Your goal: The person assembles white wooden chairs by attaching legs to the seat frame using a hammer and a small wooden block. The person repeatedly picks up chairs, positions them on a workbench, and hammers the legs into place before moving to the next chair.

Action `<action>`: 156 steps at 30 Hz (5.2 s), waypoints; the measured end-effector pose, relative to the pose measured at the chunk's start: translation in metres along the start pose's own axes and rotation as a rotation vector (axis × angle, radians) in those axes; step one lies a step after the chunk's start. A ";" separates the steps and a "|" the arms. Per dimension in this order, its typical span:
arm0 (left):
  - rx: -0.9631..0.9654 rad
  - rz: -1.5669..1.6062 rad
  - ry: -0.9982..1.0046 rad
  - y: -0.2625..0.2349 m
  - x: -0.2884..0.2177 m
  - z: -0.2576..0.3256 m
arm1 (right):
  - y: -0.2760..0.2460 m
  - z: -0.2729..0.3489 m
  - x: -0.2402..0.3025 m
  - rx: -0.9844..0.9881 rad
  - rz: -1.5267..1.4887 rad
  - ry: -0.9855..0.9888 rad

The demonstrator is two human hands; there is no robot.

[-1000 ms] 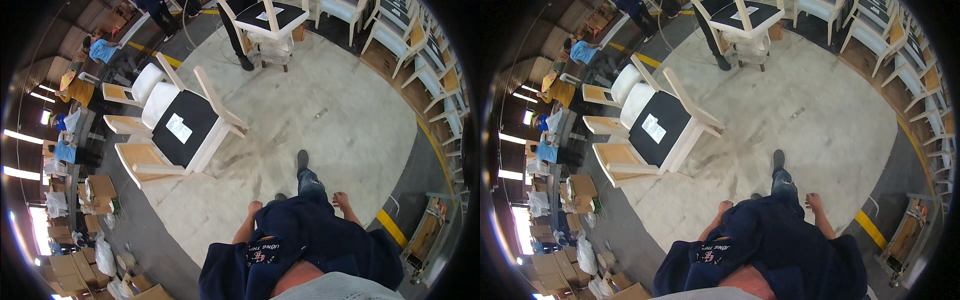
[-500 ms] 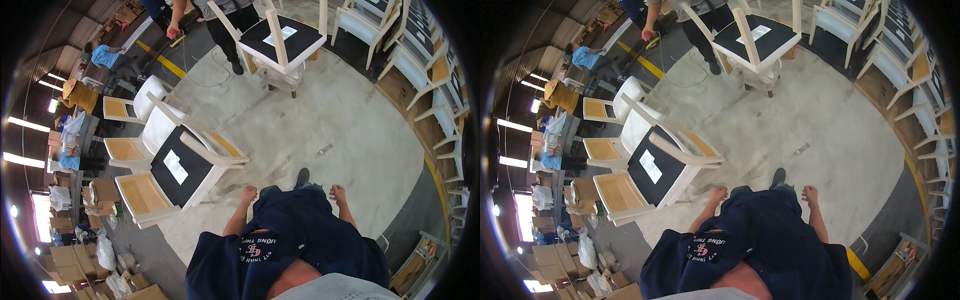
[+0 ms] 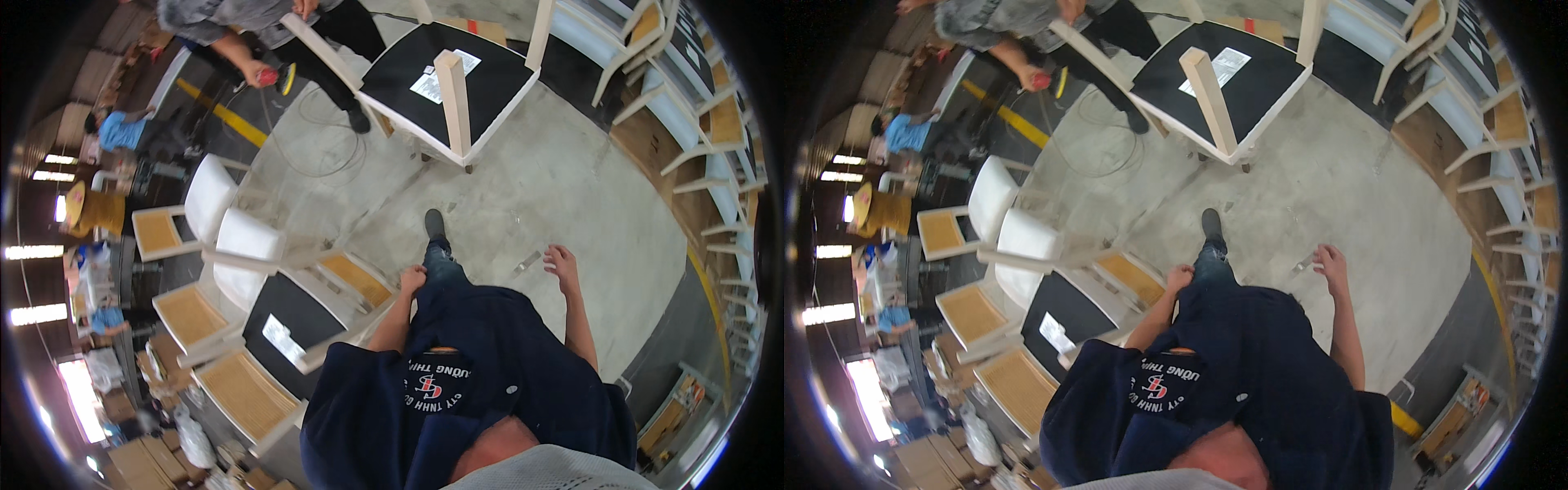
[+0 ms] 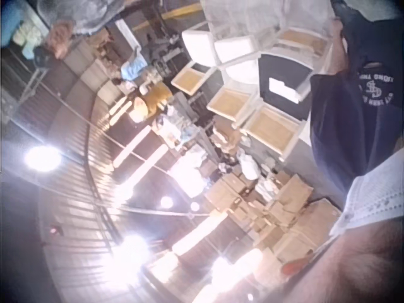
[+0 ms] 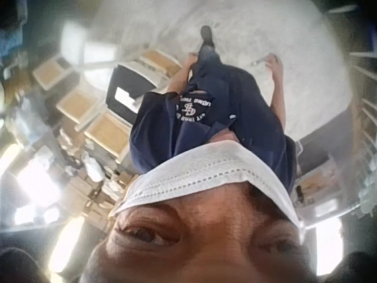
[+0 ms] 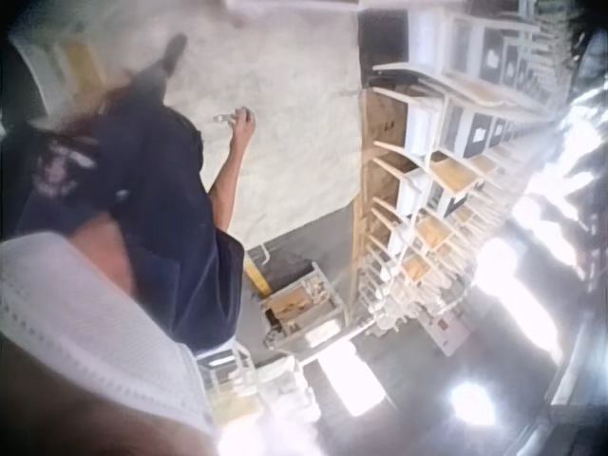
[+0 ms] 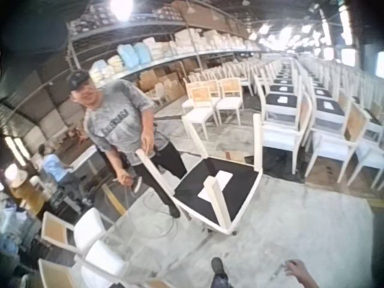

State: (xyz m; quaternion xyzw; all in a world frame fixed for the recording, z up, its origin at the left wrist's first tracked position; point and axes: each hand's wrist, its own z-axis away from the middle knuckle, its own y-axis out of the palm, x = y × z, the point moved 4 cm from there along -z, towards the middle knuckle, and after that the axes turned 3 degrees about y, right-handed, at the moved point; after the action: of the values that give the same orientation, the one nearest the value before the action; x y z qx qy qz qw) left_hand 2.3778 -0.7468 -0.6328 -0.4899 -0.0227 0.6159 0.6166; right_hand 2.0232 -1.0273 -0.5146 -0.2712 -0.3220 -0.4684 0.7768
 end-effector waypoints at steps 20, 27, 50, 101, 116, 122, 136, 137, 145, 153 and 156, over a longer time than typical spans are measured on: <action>0.480 0.443 0.961 -0.279 -0.513 -0.074 | 0.228 0.000 0.398 0.152 0.357 -0.822; 0.534 0.691 0.616 -0.277 -0.497 -0.133 | 0.242 -0.034 0.363 0.162 0.355 -0.713; -0.174 1.191 0.621 -0.550 -0.406 -0.426 | 0.277 -0.097 0.266 -0.242 0.353 -0.240; 0.183 1.094 -0.345 -0.372 -0.169 -0.449 | 0.614 -0.245 0.587 0.199 0.033 -0.710; 0.611 1.690 0.189 -0.384 -0.429 -0.340 | 0.214 -0.067 0.649 0.093 -1.063 -0.951; 0.702 1.335 1.277 -0.330 -0.654 -0.150 | -0.072 0.030 0.581 -0.149 -1.434 -1.014; 0.516 1.704 1.655 -0.032 -0.818 0.254 | -0.195 0.283 -0.045 -1.066 -1.244 0.060; 0.497 1.725 1.675 -0.015 -0.821 0.271 | -0.196 0.259 -0.048 -0.950 -1.291 -0.128; 0.363 1.829 1.934 0.157 -0.891 0.398 | -0.449 0.240 -0.087 -0.669 -1.673 -0.778; 0.779 1.829 1.813 0.350 -0.981 0.586 | -0.637 0.333 -0.159 -0.919 -1.601 -0.598; 0.863 1.776 1.777 0.441 -0.986 0.671 | -0.717 0.348 -0.226 -1.036 -1.667 -0.521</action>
State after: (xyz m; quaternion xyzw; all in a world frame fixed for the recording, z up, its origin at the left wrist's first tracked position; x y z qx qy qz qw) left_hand 1.3919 -1.2361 0.0032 -0.3378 0.9071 0.2370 -0.0825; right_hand 1.2106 -0.9481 -0.3743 -0.3575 -0.3252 -0.8691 -0.1050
